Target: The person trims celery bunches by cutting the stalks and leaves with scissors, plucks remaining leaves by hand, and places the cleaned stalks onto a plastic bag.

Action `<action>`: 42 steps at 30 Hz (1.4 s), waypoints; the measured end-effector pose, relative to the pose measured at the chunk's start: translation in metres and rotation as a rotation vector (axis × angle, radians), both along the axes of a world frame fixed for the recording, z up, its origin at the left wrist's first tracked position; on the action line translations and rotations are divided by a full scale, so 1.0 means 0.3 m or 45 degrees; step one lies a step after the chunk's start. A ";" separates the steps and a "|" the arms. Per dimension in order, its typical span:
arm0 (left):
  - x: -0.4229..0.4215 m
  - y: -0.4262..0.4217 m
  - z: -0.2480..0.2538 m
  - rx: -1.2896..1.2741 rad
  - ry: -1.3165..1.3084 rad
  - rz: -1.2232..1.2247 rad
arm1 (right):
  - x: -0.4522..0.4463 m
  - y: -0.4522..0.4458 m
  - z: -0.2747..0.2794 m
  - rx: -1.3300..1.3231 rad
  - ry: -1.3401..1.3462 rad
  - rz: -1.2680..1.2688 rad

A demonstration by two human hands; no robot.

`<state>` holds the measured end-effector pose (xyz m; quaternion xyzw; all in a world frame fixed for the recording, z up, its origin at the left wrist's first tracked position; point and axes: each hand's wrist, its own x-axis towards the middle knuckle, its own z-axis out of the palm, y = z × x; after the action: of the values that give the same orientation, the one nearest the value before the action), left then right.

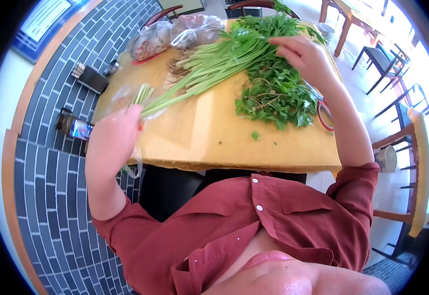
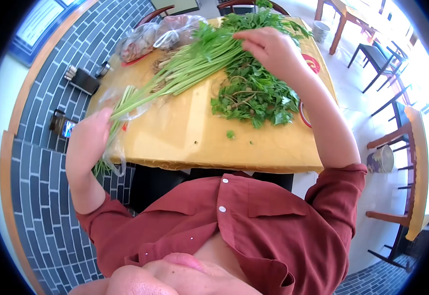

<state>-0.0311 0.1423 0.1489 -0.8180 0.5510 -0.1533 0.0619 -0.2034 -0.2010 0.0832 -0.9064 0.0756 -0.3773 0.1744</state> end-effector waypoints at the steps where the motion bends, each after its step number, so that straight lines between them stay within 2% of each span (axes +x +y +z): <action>1: 0.005 0.015 -0.001 0.002 -0.017 0.051 | 0.002 -0.041 -0.039 -0.053 0.102 0.049; 3: -0.001 0.020 0.003 -0.019 -0.033 0.068 | 0.022 -0.059 -0.085 -0.349 -0.026 0.107; 6: -0.002 0.026 0.003 -0.023 -0.049 0.073 | 0.029 -0.019 -0.084 -0.325 -0.154 0.237; 9: -0.001 0.025 -0.004 -0.016 -0.040 0.072 | 0.059 0.056 -0.056 -0.452 -0.224 0.328; 17: -0.032 0.009 0.002 0.031 -0.053 0.048 | 0.170 0.102 -0.047 -0.875 -0.151 0.352; 20: -0.037 0.001 0.000 0.036 -0.134 -0.011 | 0.177 0.097 -0.055 -0.796 0.146 0.399; 23: -0.042 -0.011 0.002 0.067 -0.175 -0.016 | 0.168 0.102 -0.065 -0.742 0.293 0.361; 29: -0.060 -0.035 0.006 0.074 -0.205 -0.010 | 0.137 0.086 -0.083 -1.012 0.060 0.181; 32: -0.058 -0.040 0.002 0.080 -0.216 -0.002 | 0.122 0.079 -0.099 -0.989 0.032 0.104; 42: -0.070 -0.048 0.009 0.076 -0.221 0.011 | 0.121 0.059 -0.140 -0.781 -0.102 0.153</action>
<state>-0.0522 0.1281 0.1516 -0.8018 0.5442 -0.2070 0.1346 -0.1670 -0.1834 0.0413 -0.9040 -0.1024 -0.4069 -0.0823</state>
